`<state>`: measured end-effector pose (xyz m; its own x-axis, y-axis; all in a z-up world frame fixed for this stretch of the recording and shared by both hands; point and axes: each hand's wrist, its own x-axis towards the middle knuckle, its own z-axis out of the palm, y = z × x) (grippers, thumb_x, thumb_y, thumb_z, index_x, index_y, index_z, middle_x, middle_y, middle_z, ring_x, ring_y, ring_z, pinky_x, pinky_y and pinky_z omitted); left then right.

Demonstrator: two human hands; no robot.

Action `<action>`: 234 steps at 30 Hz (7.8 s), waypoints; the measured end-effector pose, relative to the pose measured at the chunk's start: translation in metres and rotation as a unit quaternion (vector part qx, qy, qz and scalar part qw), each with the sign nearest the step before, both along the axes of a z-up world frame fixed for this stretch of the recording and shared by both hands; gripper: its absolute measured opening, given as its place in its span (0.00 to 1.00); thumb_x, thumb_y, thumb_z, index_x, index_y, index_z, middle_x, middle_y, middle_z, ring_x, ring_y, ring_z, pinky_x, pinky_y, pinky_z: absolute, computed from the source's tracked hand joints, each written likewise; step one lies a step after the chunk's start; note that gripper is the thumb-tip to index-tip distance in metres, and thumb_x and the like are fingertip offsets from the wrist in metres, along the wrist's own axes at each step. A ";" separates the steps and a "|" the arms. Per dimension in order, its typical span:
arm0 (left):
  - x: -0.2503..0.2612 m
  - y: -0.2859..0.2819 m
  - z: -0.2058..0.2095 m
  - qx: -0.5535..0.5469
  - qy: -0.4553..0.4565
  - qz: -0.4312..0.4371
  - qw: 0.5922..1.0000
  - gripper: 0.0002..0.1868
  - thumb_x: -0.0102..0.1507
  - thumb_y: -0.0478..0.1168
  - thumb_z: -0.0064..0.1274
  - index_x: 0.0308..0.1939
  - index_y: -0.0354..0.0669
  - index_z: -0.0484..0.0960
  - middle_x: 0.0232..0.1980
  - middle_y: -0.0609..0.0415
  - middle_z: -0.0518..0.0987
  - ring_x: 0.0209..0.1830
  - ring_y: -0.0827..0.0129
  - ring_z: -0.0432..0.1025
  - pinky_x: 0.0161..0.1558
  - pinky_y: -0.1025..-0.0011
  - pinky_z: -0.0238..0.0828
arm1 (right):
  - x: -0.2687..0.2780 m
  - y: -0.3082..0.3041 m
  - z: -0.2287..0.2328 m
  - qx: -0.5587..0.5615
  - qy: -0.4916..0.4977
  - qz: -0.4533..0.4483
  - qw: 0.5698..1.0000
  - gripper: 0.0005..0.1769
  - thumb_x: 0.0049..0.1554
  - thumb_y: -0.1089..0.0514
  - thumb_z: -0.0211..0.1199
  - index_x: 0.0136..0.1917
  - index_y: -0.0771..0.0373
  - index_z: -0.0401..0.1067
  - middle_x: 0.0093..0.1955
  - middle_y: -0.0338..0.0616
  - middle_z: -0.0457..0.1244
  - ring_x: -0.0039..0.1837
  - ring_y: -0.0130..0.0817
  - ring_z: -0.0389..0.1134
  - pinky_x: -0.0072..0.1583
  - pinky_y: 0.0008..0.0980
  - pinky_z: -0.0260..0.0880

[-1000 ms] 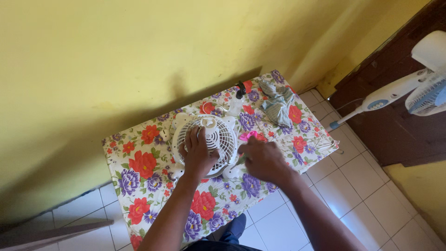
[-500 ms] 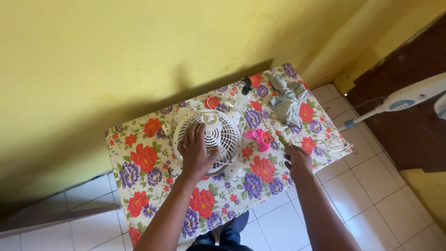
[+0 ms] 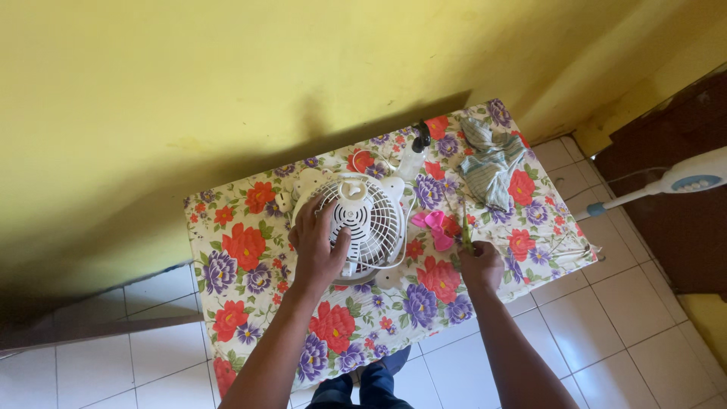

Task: The person disassembles a small white and pink electric fan on a floral tablecloth. They remove the front grille, then the rear grille and fan blades, and finally wipe the fan blades with a cloth.

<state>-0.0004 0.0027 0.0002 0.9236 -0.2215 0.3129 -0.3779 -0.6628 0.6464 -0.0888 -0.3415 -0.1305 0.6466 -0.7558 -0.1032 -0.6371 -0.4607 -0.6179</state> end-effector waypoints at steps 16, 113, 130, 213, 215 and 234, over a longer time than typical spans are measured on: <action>-0.026 -0.004 0.006 0.024 -0.043 -0.070 0.996 0.33 0.63 0.47 0.53 0.70 0.41 0.66 0.79 0.38 0.56 0.81 0.43 0.47 0.74 0.42 0.41 | -0.014 0.140 0.088 -0.015 0.136 0.400 0.906 0.42 0.39 0.41 0.76 0.63 0.55 0.67 0.62 0.44 0.60 0.68 0.44 0.60 0.65 0.51 0.52; -0.062 -0.006 0.015 0.243 0.179 -0.197 0.933 0.21 0.68 0.49 0.48 0.23 0.46 0.80 0.18 0.56 0.75 0.14 0.72 0.69 0.21 0.67 0.66 | -0.017 0.123 0.021 0.039 -0.168 0.225 0.959 0.13 0.60 0.63 0.52 0.58 0.64 0.69 0.52 0.53 0.68 0.52 0.48 0.72 0.55 0.44 0.73; 0.060 0.073 -0.095 0.026 0.349 0.200 0.915 0.38 0.66 0.66 0.42 0.58 0.33 0.79 0.57 0.31 0.79 0.60 0.40 0.73 0.64 0.50 0.66 | 0.117 0.066 0.008 0.296 -0.060 0.094 0.949 0.26 0.58 0.57 0.61 0.68 0.66 0.69 0.51 0.45 0.68 0.45 0.31 0.65 0.48 0.36 0.66; 0.007 0.121 -0.010 -0.734 0.324 0.089 0.591 0.24 0.53 0.37 0.46 0.52 0.32 0.78 0.47 0.47 0.83 0.45 0.57 0.79 0.53 0.58 0.75 | 0.044 0.125 -0.006 0.373 -0.009 0.034 0.927 0.14 0.55 0.56 0.66 0.50 0.67 0.78 0.37 0.41 0.64 0.39 0.32 0.62 0.42 0.37 0.62; 0.007 0.120 -0.006 -0.744 0.315 0.080 0.583 0.24 0.53 0.38 0.46 0.53 0.34 0.78 0.48 0.48 0.82 0.46 0.58 0.78 0.55 0.58 0.75 | 0.042 0.126 0.004 0.335 -0.024 0.050 0.941 0.15 0.55 0.56 0.66 0.51 0.67 0.78 0.39 0.41 0.67 0.41 0.31 0.65 0.44 0.35 0.65; 0.038 0.083 0.038 -0.784 0.212 0.061 0.580 0.21 0.58 0.38 0.46 0.54 0.36 0.78 0.52 0.51 0.80 0.54 0.60 0.76 0.61 0.58 0.72 | -0.007 0.041 0.082 0.301 0.032 0.201 0.932 0.15 0.60 0.56 0.62 0.54 0.68 0.81 0.43 0.45 0.71 0.41 0.29 0.69 0.47 0.35 0.70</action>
<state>0.0377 0.0861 0.0384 0.9700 0.1036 -0.2200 0.0234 0.8607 0.5086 -0.0958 -0.3007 -0.0488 0.8427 -0.2467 -0.4786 -0.5327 -0.2523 -0.8078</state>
